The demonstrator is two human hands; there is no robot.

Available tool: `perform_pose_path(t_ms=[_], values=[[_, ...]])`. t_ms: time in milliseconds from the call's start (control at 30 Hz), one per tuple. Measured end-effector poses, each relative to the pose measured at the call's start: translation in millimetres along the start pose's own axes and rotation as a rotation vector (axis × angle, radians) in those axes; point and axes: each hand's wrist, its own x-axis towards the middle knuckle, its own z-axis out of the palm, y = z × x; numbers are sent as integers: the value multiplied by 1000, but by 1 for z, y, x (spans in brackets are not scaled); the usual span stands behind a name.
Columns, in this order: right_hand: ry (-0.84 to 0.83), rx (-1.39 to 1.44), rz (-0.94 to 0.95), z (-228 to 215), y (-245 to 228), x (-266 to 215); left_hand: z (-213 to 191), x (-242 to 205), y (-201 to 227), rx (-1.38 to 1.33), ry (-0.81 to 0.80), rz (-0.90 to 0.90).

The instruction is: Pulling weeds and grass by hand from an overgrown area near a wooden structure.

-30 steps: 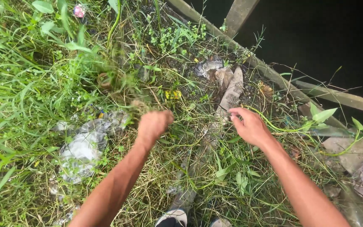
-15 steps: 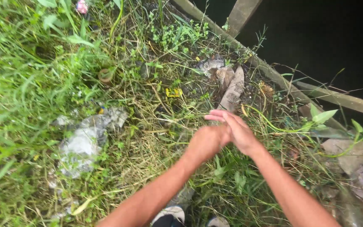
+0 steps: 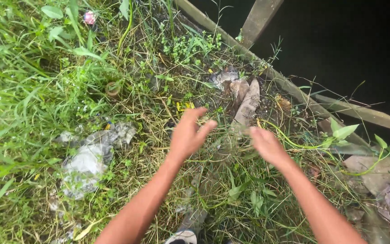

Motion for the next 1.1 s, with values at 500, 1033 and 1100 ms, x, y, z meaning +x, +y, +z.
perform_pose_path(t_ms=[500, 1033, 1100], values=[[439, -464, -103, -42, -5, -15, 22, 164, -180, 929, 221, 114], [24, 63, -308, 18, -38, 0, 76, -14, -74, 354, -186, 125], [-162, 38, -311, 32, -36, 0, 56, -28, -51, 362, -183, 172]])
